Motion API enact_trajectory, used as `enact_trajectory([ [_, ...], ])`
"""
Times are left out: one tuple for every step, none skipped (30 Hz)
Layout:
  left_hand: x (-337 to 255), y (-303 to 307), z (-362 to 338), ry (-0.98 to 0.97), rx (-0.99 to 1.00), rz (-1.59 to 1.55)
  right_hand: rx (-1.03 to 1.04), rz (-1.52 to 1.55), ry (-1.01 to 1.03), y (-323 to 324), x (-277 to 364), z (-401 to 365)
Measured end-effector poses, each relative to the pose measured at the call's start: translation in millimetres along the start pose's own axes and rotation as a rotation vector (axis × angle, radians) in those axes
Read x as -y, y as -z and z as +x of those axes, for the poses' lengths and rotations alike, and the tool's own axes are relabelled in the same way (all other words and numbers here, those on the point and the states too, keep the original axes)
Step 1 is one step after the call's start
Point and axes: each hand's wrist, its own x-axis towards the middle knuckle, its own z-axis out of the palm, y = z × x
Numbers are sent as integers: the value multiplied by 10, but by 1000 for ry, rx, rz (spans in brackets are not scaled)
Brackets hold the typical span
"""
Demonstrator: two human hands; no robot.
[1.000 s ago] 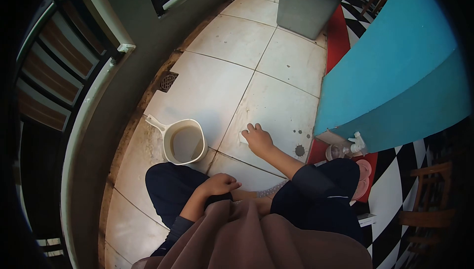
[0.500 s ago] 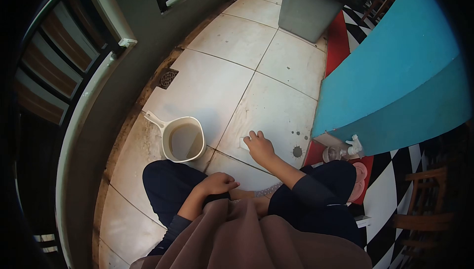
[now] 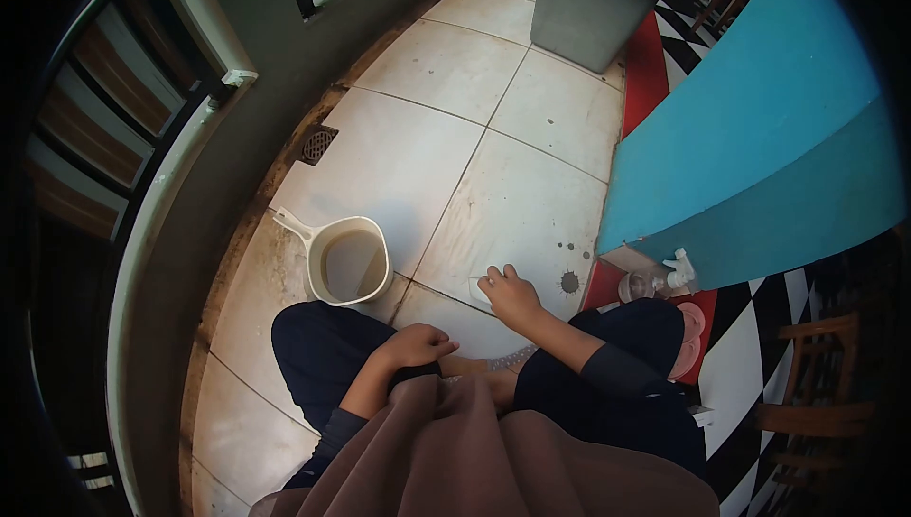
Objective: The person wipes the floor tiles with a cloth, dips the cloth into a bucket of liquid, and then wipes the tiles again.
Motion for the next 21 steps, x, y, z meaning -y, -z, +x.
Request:
enact_trajectory([
  [-8, -3, -15, 6, 3, 1, 33, 7, 53, -21, 55, -86],
  [-28, 2, -24, 11, 7, 3, 9, 10, 36, -11, 12, -92],
  [-38, 21, -19, 15, 6, 8, -21, 12, 22, 29, -97, -32],
  [-36, 24, -26, 17, 9, 3, -48, 17, 9, 64, -205, 32],
  [-34, 18, -35, 18, 12, -4, -132, -12, -39, 15, -350, 124],
  [-31, 23, -36, 17, 10, -9, -140, -35, -104, 7, -443, 247],
  [-24, 24, -37, 13, 1, -10, -148, -60, -168, 19, -519, 360],
  [-18, 13, -35, 8, -6, -13, -153, -85, -234, 17, -564, 396],
  [-14, 7, -34, 1, -10, -15, -141, -66, -182, 15, -525, 376],
  [-20, 8, -35, 9, -3, -8, -130, -47, -132, 13, -423, 345],
  [-30, 16, -34, 16, 1, -2, -119, -29, -80, 8, -316, 312],
  [-36, 22, -26, 24, 4, 3, -95, -17, -33, -34, -167, 232],
  [-36, 26, -15, 23, 7, 4, -70, -4, 15, -97, 10, 122],
  [-33, 24, -9, 23, 9, 6, -44, 11, 64, -120, 101, 64],
  [-28, 15, -11, 26, 13, 6, -34, 17, 52, -81, 94, 72],
  [-26, 16, -17, 21, 14, 9, -25, 23, 40, -25, 61, 104],
  [-30, 26, -21, 17, 15, 12, -15, 30, 29, 15, 12, 153],
  [-33, 26, -26, 13, 15, 15, -75, 5, -15, 24, -80, 235],
  [-35, 21, -29, 22, 18, 16, -137, -22, -58, 20, -203, 360],
  [-41, 26, -27, 32, 18, 18, -201, -48, -98, 8, -292, 493],
  [-44, 34, -29, 41, 16, 21, -204, -72, -148, -14, -342, 619],
])
